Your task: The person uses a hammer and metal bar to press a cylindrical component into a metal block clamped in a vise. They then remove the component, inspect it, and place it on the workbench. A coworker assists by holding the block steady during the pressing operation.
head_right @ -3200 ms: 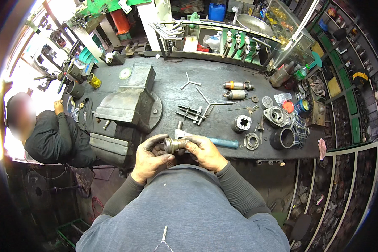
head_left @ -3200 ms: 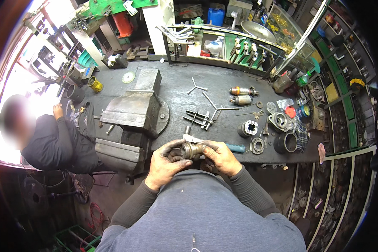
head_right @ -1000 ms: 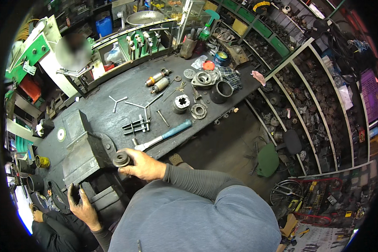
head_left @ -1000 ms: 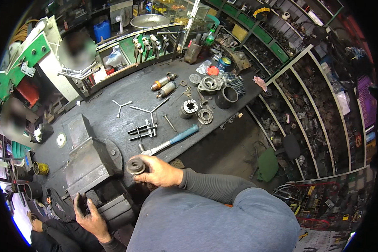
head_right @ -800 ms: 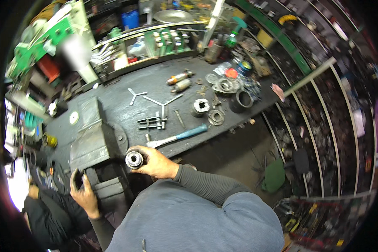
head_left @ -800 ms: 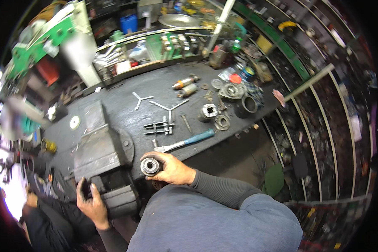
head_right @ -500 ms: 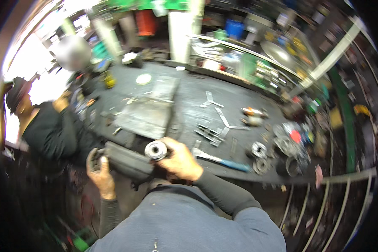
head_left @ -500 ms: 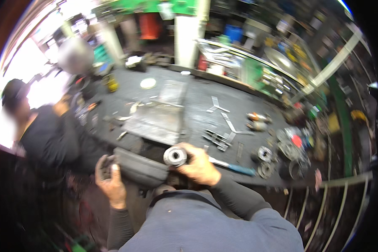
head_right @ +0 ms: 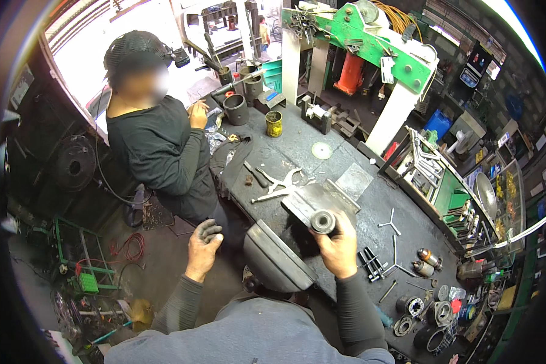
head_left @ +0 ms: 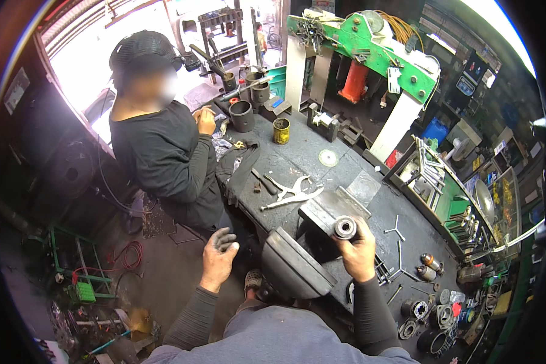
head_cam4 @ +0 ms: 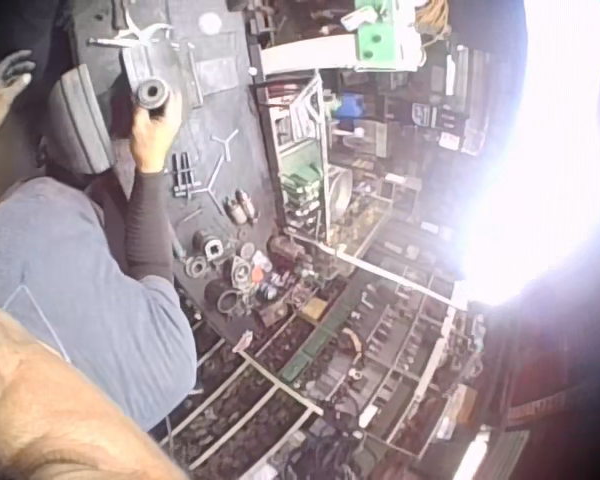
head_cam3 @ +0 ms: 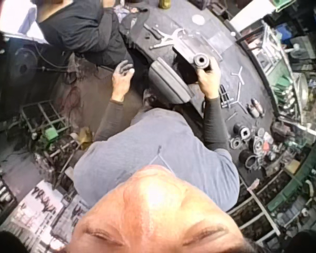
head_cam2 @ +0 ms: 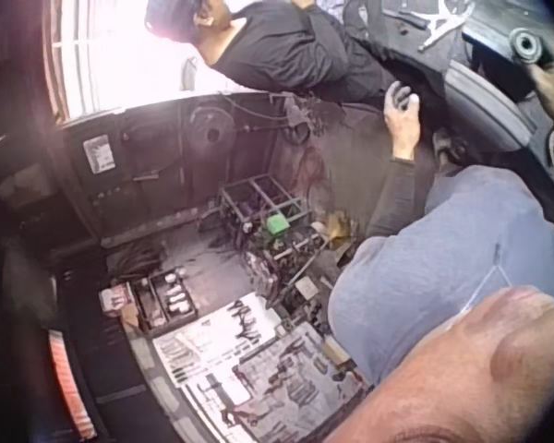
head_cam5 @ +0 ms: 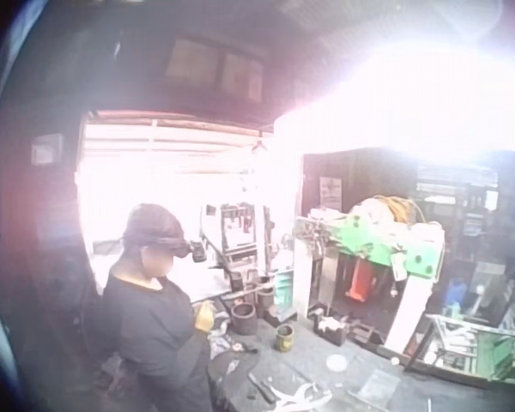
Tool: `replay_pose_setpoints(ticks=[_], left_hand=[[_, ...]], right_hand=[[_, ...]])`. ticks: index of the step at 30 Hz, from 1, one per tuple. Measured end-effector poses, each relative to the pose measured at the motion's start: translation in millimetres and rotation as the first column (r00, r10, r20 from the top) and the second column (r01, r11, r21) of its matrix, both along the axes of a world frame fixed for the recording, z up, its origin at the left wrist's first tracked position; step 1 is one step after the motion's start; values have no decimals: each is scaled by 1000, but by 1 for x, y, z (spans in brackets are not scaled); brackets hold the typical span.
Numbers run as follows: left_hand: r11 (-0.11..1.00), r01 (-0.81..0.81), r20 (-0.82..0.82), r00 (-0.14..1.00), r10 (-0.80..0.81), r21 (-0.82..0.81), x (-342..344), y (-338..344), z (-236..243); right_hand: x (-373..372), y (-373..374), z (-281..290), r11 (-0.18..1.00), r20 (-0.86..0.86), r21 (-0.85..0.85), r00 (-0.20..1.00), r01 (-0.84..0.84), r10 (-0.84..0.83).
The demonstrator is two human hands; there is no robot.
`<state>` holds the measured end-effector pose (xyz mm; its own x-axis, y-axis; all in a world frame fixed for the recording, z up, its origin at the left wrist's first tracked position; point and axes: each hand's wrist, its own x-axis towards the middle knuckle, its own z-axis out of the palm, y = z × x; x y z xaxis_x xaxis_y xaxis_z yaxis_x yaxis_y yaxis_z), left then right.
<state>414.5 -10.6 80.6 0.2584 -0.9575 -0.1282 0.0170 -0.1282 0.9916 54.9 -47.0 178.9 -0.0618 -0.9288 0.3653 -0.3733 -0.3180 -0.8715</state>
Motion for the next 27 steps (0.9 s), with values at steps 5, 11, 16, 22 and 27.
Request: replay_pose_setpoints(ticks=[5, 11, 16, 22, 27], left_hand=[[983, 176, 61, 982, -179, 46, 21, -54, -35], [869, 421, 161, 869, -469, 260, 27, -97, -102], [692, 629, 183, 679, -711, 354, 7, -118, -109], [630, 684, 165, 619, -768, 369, 8, -117, -105], [599, 671, 144, 605, -783, 438, 29, -101, -130]], right_hand=[[1, 2, -3, 976, 113, 206, 989, 73, -98], [18, 4, 8, 961, -85, 195, 980, 196, -183], [17, 5, 1, 943, -99, 202, 964, 263, -247], [19, 1, 3, 926, -150, 214, 948, 310, -282], [16, 2, -1, 912, -90, 256, 947, 320, -308]])
